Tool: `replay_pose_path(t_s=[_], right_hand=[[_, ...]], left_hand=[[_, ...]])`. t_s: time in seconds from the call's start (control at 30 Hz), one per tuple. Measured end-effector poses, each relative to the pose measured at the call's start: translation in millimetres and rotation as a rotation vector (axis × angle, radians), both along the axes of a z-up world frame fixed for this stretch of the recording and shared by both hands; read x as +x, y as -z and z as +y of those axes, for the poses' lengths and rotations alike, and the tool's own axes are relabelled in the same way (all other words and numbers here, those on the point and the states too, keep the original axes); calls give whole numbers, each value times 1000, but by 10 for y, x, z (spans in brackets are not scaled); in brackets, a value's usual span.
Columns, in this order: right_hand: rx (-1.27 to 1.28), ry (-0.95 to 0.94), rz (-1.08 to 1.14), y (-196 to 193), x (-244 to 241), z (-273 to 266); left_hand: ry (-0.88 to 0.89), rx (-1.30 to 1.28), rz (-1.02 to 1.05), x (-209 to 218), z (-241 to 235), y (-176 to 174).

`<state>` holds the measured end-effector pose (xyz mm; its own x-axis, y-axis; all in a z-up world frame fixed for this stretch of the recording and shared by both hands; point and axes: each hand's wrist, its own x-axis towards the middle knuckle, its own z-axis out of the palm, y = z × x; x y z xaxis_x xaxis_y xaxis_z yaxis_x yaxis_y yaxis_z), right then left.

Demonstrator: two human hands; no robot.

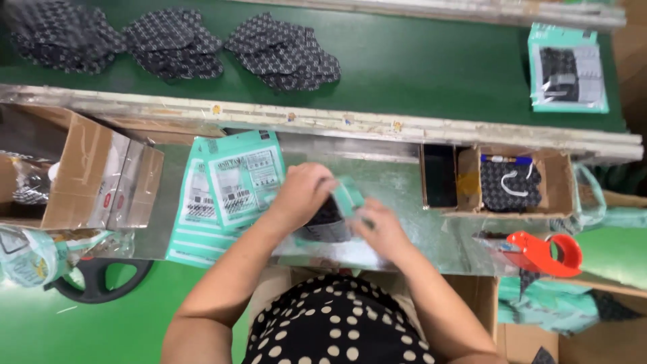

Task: The person is packing items into green plastic bags and organizing them on a conveyor belt.

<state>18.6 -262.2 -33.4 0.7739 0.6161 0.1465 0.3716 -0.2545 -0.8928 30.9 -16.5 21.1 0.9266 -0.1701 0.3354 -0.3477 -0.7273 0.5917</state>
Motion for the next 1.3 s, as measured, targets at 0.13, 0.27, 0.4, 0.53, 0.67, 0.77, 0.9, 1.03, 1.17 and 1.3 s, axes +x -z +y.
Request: replay_pose_path(t_s=[0.13,0.27,0.4,0.53,0.67,0.77,0.9,1.03,1.17,1.3], right_hand=[[168,223,231,-98,-14,30],[-9,258,278,-55,11,112],[-52,304,272,-61,12,115],[-52,186,157,-92,3,61],[-90,151,82,-280,7,59],[-107,115,176,-86,65,-112],[-105,422,265,350,283,-449],[432,726,372,410,239,-439],[-559,425,-424,231,-22,26],[-475,346,-469,417,-78,12]], left_hand=[[231,-60,86,-105,-77,-203],[302,26,-20,-177,-182,-253],[278,60,-107,-233,-151,-325],[237,-13,-89,-261,-72,-420],[227,-82,-52,-234,-40,-403],[202,-127,-47,-157,56,-291],[105,-169,-108,340,416,-128],[-225,-22,-270,1115,893,231],[-334,296,-323,1710,799,-141],[-300,435,43,2172,552,16]])
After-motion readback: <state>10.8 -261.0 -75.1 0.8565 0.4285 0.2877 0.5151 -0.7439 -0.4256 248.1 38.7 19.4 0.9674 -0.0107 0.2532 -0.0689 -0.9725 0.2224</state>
